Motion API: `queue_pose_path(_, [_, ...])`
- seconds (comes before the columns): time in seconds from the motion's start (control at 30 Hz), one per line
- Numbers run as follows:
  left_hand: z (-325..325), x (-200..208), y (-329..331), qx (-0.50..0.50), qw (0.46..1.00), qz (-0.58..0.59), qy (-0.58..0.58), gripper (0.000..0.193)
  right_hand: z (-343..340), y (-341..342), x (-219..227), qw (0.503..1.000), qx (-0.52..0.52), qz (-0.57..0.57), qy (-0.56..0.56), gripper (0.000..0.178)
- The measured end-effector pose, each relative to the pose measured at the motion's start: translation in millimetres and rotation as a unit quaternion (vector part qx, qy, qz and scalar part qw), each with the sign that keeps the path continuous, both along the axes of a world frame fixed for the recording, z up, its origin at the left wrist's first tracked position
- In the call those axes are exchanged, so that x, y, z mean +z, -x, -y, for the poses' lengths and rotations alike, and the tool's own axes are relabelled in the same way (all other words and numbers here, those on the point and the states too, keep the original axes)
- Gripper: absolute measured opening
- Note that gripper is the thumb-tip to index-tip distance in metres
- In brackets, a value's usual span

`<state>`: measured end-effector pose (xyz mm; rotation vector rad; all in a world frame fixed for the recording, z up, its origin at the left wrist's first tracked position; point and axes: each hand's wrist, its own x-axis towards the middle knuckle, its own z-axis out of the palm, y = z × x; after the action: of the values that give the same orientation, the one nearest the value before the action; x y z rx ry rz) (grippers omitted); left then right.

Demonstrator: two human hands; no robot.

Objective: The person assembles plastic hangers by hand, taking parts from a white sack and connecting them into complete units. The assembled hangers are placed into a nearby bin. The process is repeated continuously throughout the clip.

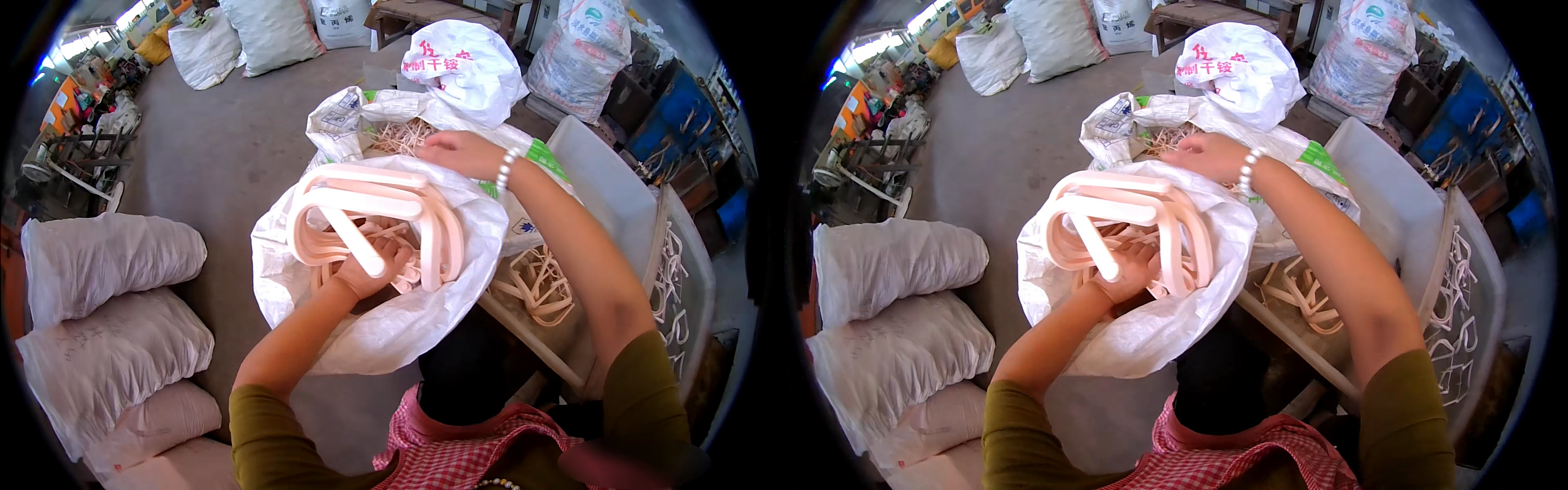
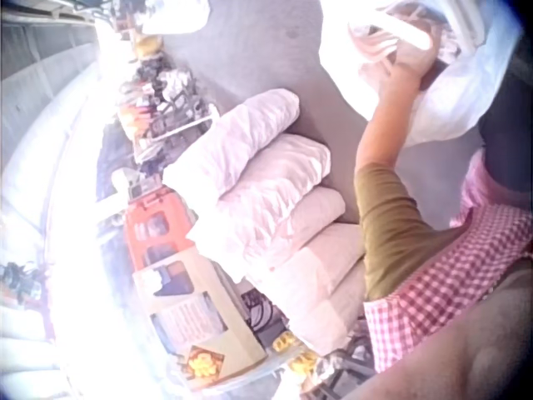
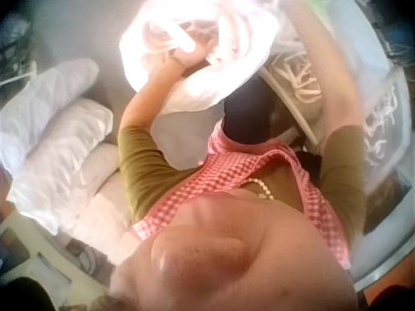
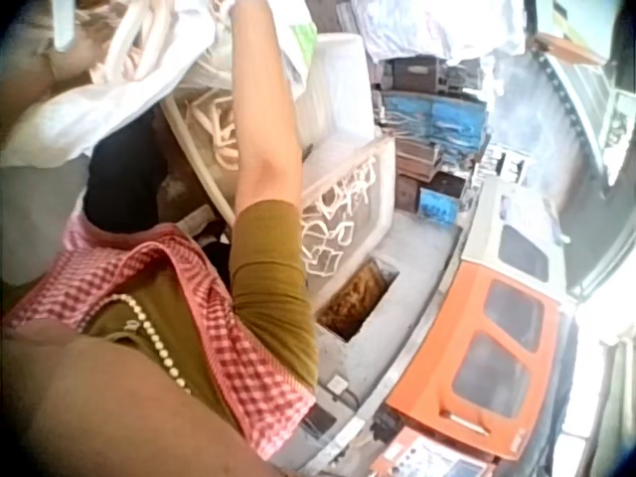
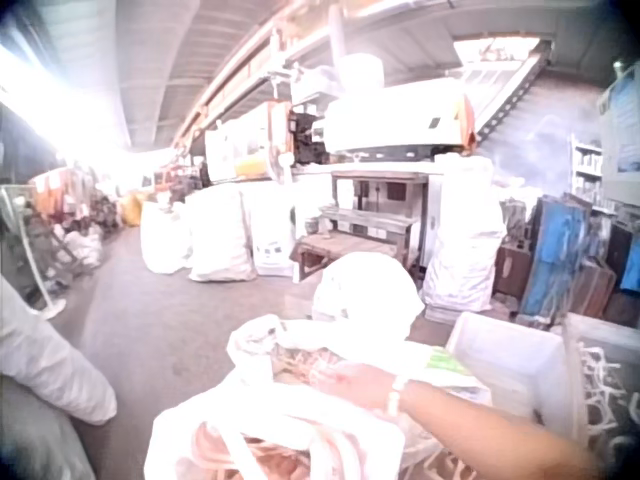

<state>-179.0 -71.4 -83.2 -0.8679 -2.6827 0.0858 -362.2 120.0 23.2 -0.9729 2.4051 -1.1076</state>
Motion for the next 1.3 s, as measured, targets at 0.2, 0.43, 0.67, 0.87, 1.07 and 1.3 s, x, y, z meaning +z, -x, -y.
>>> queue_pose_path(0.2, [1.8, -1.6, 3.5, -0.014, 0.999, 0.016, -0.049, 0.016, 57.5, 14.3, 16.1, 0.986, -0.001, -0.166, 0.002, 0.041])
queue_pose_path(0.43, [-0.9, 56.5, 15.4, 0.047, 0.949, 0.289, -0.117, 0.049, 73.5, -19.6, 85.7, 0.923, -0.003, -0.271, 0.274, 0.021])
queue_pose_path(0.67, [47.5, 50.1, 63.1, 0.202, 0.943, 0.242, -0.102, 0.047, 63.8, -15.9, 70.2, 0.907, -0.007, -0.309, 0.288, 0.02])
queue_pose_path(0.87, [66.9, 21.3, 75.8, 0.198, 0.825, 0.524, -0.072, 0.067, 47.0, -20.6, 85.2, 0.937, -0.02, -0.271, 0.219, 0.022])
queue_pose_path(1.07, [62.2, 33.0, 76.3, 0.215, 0.844, 0.481, -0.103, 0.073, 33.6, -19.8, 80.4, 0.96, -0.036, -0.231, 0.152, 0.028])
queue_pose_path(1.3, [35.1, 92.5, 65.0, 0.319, 0.855, 0.304, -0.274, 0.087, -4.4, -62.7, 58.6, 0.961, -0.089, -0.242, 0.103, 0.083])
